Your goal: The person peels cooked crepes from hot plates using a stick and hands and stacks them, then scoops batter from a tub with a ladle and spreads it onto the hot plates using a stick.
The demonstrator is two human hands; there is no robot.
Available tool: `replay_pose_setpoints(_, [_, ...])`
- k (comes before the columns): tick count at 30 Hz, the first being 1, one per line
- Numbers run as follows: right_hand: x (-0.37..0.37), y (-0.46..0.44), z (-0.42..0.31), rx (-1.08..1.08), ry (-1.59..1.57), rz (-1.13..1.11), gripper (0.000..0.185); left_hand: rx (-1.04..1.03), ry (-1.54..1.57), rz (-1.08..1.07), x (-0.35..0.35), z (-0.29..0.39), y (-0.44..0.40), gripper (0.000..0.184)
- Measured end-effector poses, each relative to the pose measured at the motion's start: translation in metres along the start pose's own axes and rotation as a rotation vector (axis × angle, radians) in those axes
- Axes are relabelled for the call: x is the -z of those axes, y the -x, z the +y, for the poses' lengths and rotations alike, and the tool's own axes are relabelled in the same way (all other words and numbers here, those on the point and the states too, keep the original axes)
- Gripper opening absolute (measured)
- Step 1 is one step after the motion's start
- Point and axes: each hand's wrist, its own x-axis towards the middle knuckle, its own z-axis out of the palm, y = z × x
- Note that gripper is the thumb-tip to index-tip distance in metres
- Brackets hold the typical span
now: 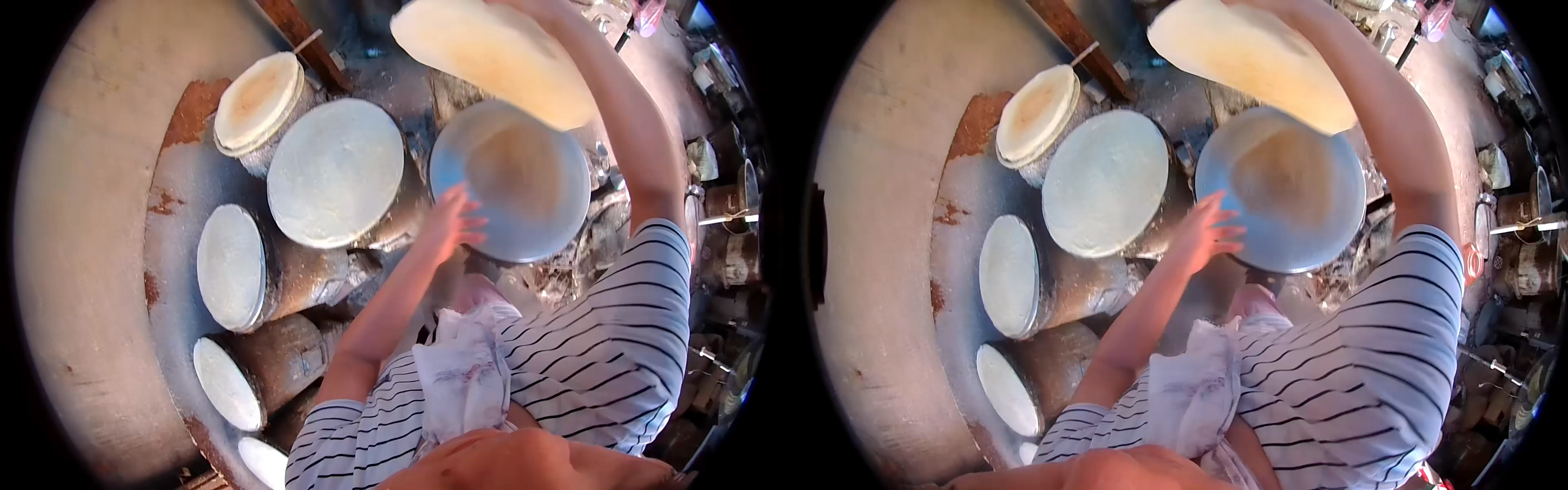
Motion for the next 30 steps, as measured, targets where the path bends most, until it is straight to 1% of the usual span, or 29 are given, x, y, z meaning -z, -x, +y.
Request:
replay_pose_setpoints(1, [-0.002,-0.034,0.006,0.042,-0.111,0.062,0.018,0.055,0.121,-0.127,-0.016,0.012,-0.022,0.067])
replay_pose_setpoints(2, [-0.005,-0.061,0.011,0.089,-0.226,0.124,0.018,0.082,0.258,-0.108,-0.023,0.034,-0.044,0.071])
replay_pose_setpoints(4, [-0.012,-0.097,0.033,-0.078,-0.527,0.138,0.023,0.137,0.543,-0.085,-0.040,0.083,-0.090,0.079])
replay_pose_setpoints(5, [-0.016,-0.122,0.055,-0.154,-0.672,0.133,0.027,0.041,0.650,-0.042,-0.038,0.104,-0.120,0.078])
replay_pose_setpoints(6, [-0.029,-0.157,0.100,-0.010,-0.360,0.224,0.023,-0.106,0.707,-0.169,-0.015,0.114,-0.172,0.070])
replay_pose_setpoints(7, [-0.036,-0.162,0.117,-0.097,-0.548,0.253,0.027,-0.255,0.895,-0.315,-0.006,0.132,-0.205,0.054])
replay_pose_setpoints(8, [-0.044,-0.158,0.136,-0.194,-0.737,0.274,0.030,-0.498,0.869,-0.143,-0.022,0.160,-0.204,0.037])
replay_pose_setpoints(9, [-0.055,-0.164,0.167,-0.242,-0.674,0.306,0.031,-0.652,0.819,-0.123,-0.010,0.178,-0.243,0.029])
replay_pose_setpoints(10, [-0.061,-0.174,0.200,-0.278,-0.619,0.345,0.031,-0.730,0.658,-0.010,-0.008,0.198,-0.260,0.028])
replay_pose_setpoints(11, [-0.060,-0.180,0.223,-0.433,-0.470,0.287,0.036,-0.707,0.567,0.031,-0.007,0.217,-0.287,0.029])
replay_pose_setpoints(12, [-0.069,-0.173,0.240,-0.376,-0.457,0.414,0.033,-0.685,0.478,0.077,-0.001,0.229,-0.319,0.029])
replay_pose_setpoints(13, [-0.078,-0.168,0.261,-0.442,-0.460,0.418,0.034,-0.655,0.389,0.135,0.007,0.240,-0.348,0.029])
replay_pose_setpoints(15, [-0.109,-0.159,0.326,-0.607,-0.457,0.409,0.032,-0.558,0.191,0.280,0.022,0.241,-0.392,0.029])
replay_pose_setpoints(16, [-0.122,-0.149,0.348,-0.639,-0.399,0.404,0.031,-0.496,0.092,0.358,0.030,0.236,-0.405,0.029])
replay_pose_setpoints(18, [-0.140,-0.137,0.375,-0.687,-0.288,0.393,0.030,-0.475,0.139,0.406,0.035,0.232,-0.401,0.030])
replay_pose_setpoints(19, [-0.144,-0.135,0.384,-0.658,-0.270,0.408,0.029,-0.468,0.162,0.432,0.033,0.233,-0.387,0.031])
replay_pose_setpoints(21, [-0.152,-0.135,0.393,-0.593,-0.241,0.439,0.029,-0.497,0.122,0.441,0.026,0.235,-0.337,0.034])
replay_pose_setpoints(23, [-0.150,-0.142,0.394,-0.596,-0.221,0.427,0.030,-0.517,0.046,0.429,0.036,0.220,-0.283,0.036])
replay_pose_setpoints(25, [-0.153,-0.148,0.406,-0.581,-0.191,0.408,0.032,-0.519,-0.106,0.432,0.057,0.193,-0.226,0.036])
replay_pose_setpoints(27, [-0.148,-0.141,0.400,-0.513,-0.040,0.465,0.037,-0.528,-0.268,0.469,0.077,0.151,-0.168,0.035])
replay_pose_setpoints(28, [-0.145,-0.138,0.415,-0.466,0.050,0.482,0.039,-0.541,-0.338,0.493,0.088,0.124,-0.135,0.036])
replay_pose_setpoints(29, [-0.127,-0.122,0.396,-0.458,0.132,0.414,0.036,-0.546,-0.402,0.528,0.097,0.096,-0.100,0.036])
replay_pose_setpoints(30, [-0.119,-0.105,0.409,-0.286,0.030,0.355,0.034,-0.473,-0.375,0.572,0.101,0.067,-0.065,0.038])
